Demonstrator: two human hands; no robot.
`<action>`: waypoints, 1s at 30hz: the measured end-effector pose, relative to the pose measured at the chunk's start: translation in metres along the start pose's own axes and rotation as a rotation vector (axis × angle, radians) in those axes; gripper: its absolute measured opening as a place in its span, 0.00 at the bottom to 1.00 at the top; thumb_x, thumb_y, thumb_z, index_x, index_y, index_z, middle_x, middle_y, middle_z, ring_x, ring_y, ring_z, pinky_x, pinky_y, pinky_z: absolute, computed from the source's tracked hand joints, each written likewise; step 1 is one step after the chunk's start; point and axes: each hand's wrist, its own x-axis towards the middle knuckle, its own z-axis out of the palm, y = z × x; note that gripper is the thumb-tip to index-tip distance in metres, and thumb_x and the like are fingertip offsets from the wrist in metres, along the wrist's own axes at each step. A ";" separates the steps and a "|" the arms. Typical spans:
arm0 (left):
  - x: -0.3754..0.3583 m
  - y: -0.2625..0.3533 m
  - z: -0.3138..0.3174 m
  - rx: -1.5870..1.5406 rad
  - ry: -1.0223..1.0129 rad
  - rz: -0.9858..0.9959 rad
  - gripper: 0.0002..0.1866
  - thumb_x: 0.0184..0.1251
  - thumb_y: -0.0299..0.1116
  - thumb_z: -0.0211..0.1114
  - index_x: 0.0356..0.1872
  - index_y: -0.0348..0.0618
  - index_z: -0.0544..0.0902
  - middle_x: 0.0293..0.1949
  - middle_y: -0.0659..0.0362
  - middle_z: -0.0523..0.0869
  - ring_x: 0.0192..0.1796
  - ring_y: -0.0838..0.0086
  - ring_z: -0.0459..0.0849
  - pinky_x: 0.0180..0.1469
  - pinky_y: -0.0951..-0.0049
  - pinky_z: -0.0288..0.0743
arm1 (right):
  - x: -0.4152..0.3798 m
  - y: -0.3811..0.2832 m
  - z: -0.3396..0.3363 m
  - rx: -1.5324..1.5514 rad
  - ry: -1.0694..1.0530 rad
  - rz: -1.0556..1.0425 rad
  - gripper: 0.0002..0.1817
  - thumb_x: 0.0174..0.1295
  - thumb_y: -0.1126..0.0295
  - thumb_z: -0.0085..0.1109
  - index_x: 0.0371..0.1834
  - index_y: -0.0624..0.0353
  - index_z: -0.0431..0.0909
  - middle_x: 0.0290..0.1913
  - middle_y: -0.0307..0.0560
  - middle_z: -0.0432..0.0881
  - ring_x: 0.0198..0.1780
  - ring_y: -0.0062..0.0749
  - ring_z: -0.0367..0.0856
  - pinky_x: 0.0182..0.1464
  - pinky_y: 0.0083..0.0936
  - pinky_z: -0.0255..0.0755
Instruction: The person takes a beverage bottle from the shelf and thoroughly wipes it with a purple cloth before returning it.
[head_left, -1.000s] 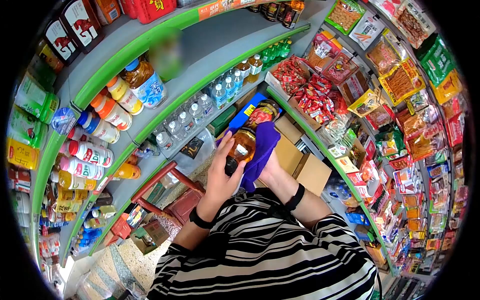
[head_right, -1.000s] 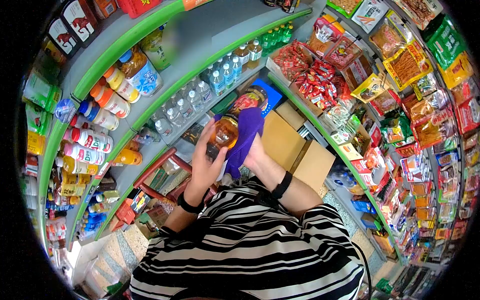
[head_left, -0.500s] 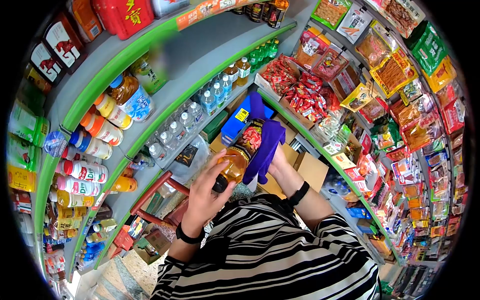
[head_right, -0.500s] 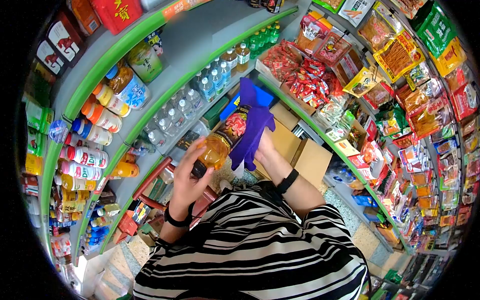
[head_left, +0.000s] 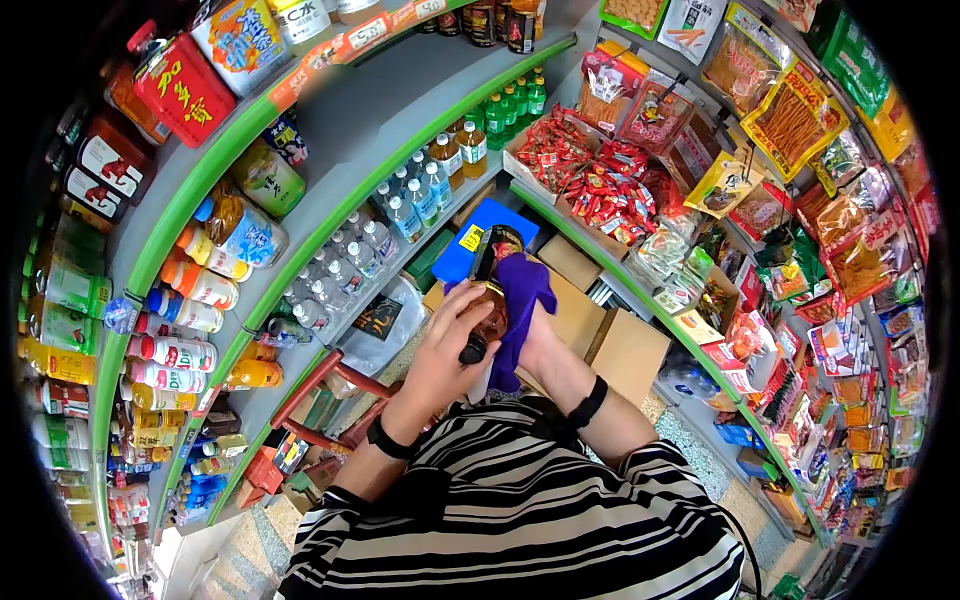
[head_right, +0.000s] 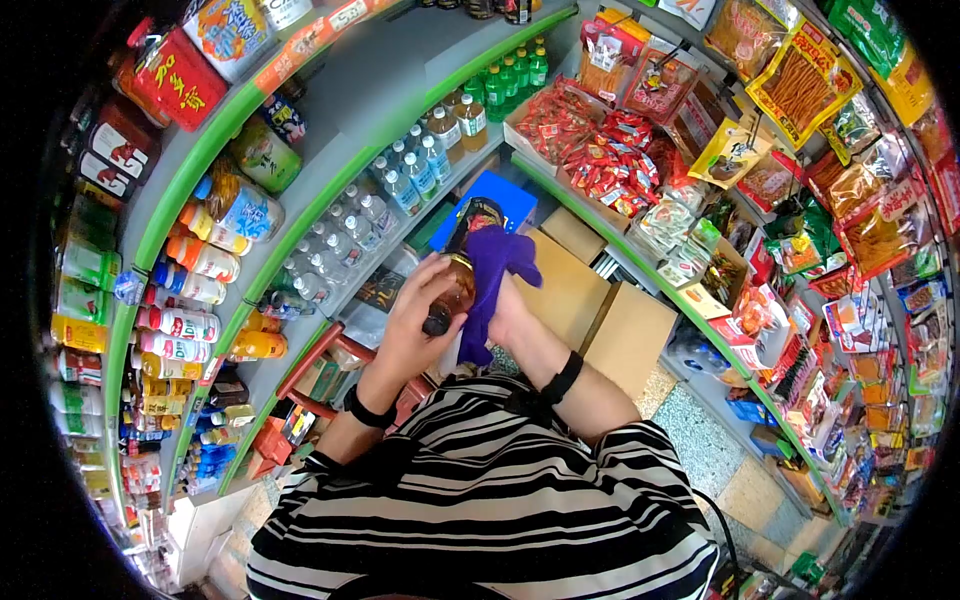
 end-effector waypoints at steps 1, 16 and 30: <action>0.004 0.001 0.004 0.044 -0.017 0.001 0.29 0.49 0.21 0.71 0.55 0.41 0.72 0.61 0.49 0.73 0.66 0.51 0.69 0.66 0.57 0.63 | -0.007 -0.001 0.002 -0.015 0.026 0.022 0.18 0.70 0.54 0.46 0.49 0.56 0.75 0.46 0.43 0.82 0.45 0.32 0.82 0.48 0.30 0.77; 0.036 0.027 0.017 -0.441 0.141 -0.137 0.23 0.53 0.25 0.70 0.51 0.38 0.73 0.54 0.50 0.78 0.59 0.62 0.76 0.62 0.63 0.67 | 0.011 -0.049 -0.084 -0.333 -0.037 0.036 0.18 0.67 0.59 0.53 0.51 0.61 0.73 0.40 0.43 0.81 0.39 0.29 0.82 0.38 0.28 0.80; 0.076 0.002 0.078 -0.322 0.379 -0.460 0.19 0.72 0.34 0.52 0.58 0.32 0.66 0.51 0.53 0.75 0.54 0.73 0.74 0.57 0.73 0.67 | -0.008 -0.054 -0.049 -1.144 -0.275 -0.616 0.24 0.56 0.72 0.63 0.56 0.61 0.67 0.51 0.46 0.75 0.53 0.30 0.73 0.55 0.30 0.70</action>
